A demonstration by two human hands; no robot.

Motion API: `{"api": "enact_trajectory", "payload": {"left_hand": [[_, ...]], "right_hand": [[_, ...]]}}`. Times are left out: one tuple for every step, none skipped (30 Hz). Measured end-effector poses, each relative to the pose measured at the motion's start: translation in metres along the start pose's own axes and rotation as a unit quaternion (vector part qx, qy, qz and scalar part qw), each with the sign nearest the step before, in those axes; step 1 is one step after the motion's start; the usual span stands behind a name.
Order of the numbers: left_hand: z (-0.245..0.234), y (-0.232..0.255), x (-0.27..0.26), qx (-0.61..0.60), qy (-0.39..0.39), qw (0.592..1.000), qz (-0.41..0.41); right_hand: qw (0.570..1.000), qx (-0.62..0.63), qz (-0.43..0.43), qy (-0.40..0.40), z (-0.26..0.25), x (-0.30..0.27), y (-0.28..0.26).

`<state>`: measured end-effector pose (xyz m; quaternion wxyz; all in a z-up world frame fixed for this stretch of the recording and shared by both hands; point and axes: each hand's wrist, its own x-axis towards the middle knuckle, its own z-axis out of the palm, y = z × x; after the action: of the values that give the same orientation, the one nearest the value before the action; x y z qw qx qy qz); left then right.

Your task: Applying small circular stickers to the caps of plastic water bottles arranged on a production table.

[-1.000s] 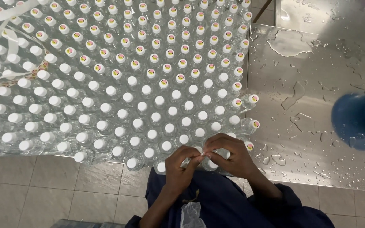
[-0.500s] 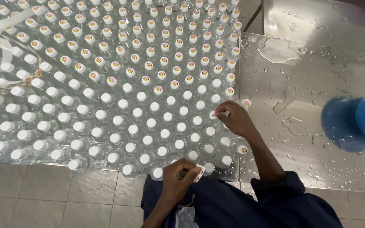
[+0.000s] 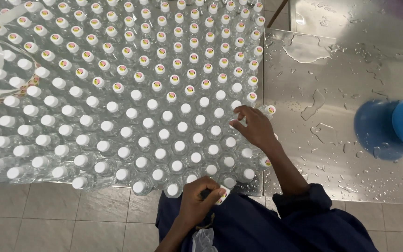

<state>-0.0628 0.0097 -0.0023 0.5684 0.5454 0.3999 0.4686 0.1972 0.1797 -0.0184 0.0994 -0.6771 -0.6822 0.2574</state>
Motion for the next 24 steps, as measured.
{"api": "enact_trajectory", "payload": {"left_hand": [[0.000, 0.002, -0.001, -0.001, -0.004, 1.000, -0.004], [0.000, 0.003, -0.002, 0.031, -0.091, 0.995, -0.029], [0.003, 0.003, -0.006, 0.058, -0.181, 0.980, -0.057], [0.006, 0.005, 0.000, 0.055, -0.187, 0.979, -0.065], [0.009, 0.007, -0.002, 0.055, -0.254, 0.964, -0.058], [0.013, 0.009, -0.002, 0.054, -0.319, 0.945, -0.050], [0.019, 0.000, -0.001, 0.044, -0.330, 0.940, -0.068], [0.026, -0.010, -0.001, -0.007, -0.332, 0.940, -0.075], [0.031, -0.022, 0.003, -0.056, -0.333, 0.938, -0.079], [0.037, -0.029, -0.004, -0.063, -0.343, 0.932, -0.094], [0.045, -0.039, -0.001, -0.059, -0.365, 0.921, -0.119], [0.053, -0.049, 0.001, -0.054, -0.387, 0.909, -0.143], [0.062, -0.068, -0.001, -0.061, -0.388, 0.906, -0.154], [0.070, -0.087, -0.005, -0.014, -0.405, 0.891, -0.202], [0.076, -0.106, -0.011, 0.035, -0.425, 0.869, -0.250], [0.084, -0.129, -0.024, 0.030, -0.430, 0.864, -0.262], [0.088, -0.153, -0.036, 0.156, -0.433, 0.833, -0.307], [0.092, -0.175, -0.049, 0.281, -0.429, 0.787, -0.342], [0.084, -0.185, -0.060, 0.284, -0.442, 0.778, -0.344], [0.075, -0.193, -0.073, 0.295, -0.417, 0.781, -0.360], [0.066, -0.203, -0.082, 0.309, -0.389, 0.785, -0.371], [0.059, -0.211, -0.089, 0.314, -0.399, 0.778, -0.369], [0.051, -0.217, -0.099, 0.301, -0.409, 0.788, -0.349], [0.041, -0.222, -0.109, 0.286, -0.419, 0.797, -0.328]], "right_hand": [[1.000, 0.002, 0.005, -0.002, 0.003, 0.004, 0.004], [0.999, 0.014, -0.031, 0.015, 0.007, 0.008, 0.009], [0.997, 0.026, -0.063, 0.030, 0.012, 0.008, 0.017], [0.998, 0.027, -0.053, 0.026, 0.012, 0.015, 0.018], [0.995, 0.016, -0.091, 0.048, 0.017, 0.012, 0.022], [0.989, 0.004, -0.129, 0.070, 0.023, 0.010, 0.027], [0.992, 0.010, -0.109, 0.059, 0.025, 0.002, 0.031], [0.978, 0.017, -0.158, 0.138, 0.027, -0.004, 0.036], [0.953, 0.020, -0.207, 0.220, 0.028, -0.006, 0.040], [0.958, 0.022, -0.189, 0.214, 0.022, -0.039, 0.037], [0.947, 0.055, -0.198, 0.248, 0.010, -0.060, 0.034], [0.933, 0.087, -0.207, 0.283, -0.002, -0.080, 0.029], [0.937, 0.088, -0.197, 0.275, 0.005, -0.114, 0.042], [0.947, 0.176, -0.168, 0.208, 0.011, -0.150, 0.054], [0.945, 0.264, -0.132, 0.143, 0.019, -0.188, 0.063], [0.946, 0.269, -0.118, 0.138, 0.027, -0.199, 0.062], [0.932, 0.337, -0.124, 0.041, 0.037, -0.209, 0.060], [0.904, 0.403, -0.128, -0.056, 0.045, -0.220, 0.057], [0.903, 0.410, -0.117, -0.046, 0.076, -0.225, 0.070], [0.871, 0.467, -0.095, -0.114, 0.106, -0.231, 0.081], [0.831, 0.520, -0.079, -0.179, 0.137, -0.234, 0.092], [0.830, 0.526, -0.074, -0.168, 0.159, -0.229, 0.096], [0.816, 0.535, -0.085, -0.203, 0.183, -0.225, 0.098], [0.799, 0.544, -0.096, -0.237, 0.207, -0.220, 0.098]]}}
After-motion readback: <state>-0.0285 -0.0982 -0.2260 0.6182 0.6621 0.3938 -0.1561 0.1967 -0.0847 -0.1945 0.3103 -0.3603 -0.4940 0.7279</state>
